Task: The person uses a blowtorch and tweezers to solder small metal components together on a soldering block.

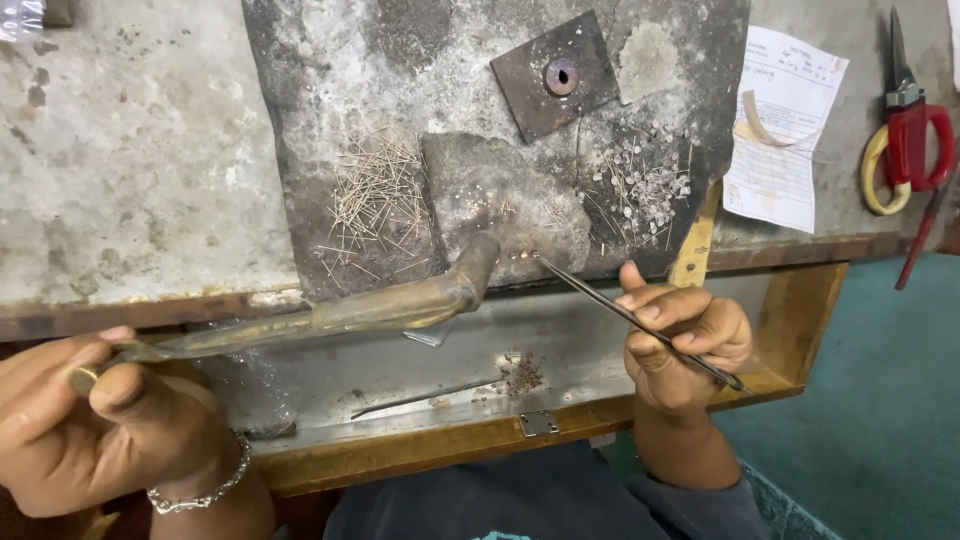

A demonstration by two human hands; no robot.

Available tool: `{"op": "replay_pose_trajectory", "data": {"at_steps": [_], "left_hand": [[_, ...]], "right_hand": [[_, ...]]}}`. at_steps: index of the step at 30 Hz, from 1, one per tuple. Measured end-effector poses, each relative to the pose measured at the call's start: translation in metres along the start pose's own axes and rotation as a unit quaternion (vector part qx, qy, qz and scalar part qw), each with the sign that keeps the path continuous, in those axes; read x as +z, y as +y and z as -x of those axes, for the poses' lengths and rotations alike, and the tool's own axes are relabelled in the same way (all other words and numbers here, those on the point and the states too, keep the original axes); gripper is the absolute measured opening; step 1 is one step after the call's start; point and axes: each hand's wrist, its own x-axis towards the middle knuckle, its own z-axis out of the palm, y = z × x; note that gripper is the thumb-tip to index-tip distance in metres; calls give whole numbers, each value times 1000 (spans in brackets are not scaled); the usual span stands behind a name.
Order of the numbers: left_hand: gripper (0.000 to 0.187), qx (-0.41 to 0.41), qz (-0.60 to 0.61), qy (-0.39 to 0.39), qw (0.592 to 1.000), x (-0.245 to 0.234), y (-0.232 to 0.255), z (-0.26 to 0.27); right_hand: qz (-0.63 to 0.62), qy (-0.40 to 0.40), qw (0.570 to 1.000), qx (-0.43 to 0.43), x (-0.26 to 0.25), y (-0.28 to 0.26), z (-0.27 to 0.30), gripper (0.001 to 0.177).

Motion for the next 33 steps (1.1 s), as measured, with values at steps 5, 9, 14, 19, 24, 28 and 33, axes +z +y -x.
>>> {"op": "replay_pose_trajectory", "data": {"at_steps": [5,9,14,19,24,28,33], "left_hand": [[57,7,-17,-16,1000,-3,2,-2],[53,30,4,-13,999,-3,-3,-3],[56,31,16,-9,999,-4,-5,-4],[68,2,-3,-47,999,-6,2,-12],[66,23,-16,-41,999,-12,-1,-17],[64,20,-15,9,1000,-5,3,-24],[48,20,-54,25,998,-7,7,-30]], "right_hand": [[-1,-2,1000,11,-1,-2,1,28],[0,1,1000,15,5,-5,-2,29],[11,-1,1000,-10,1,-1,-3,30],[28,0,999,-34,0,-7,-11,25],[101,20,994,-42,17,-21,-16,30],[155,-21,985,-74,59,-40,-23,29],[305,-113,944,-50,109,-54,-33,41]]}}
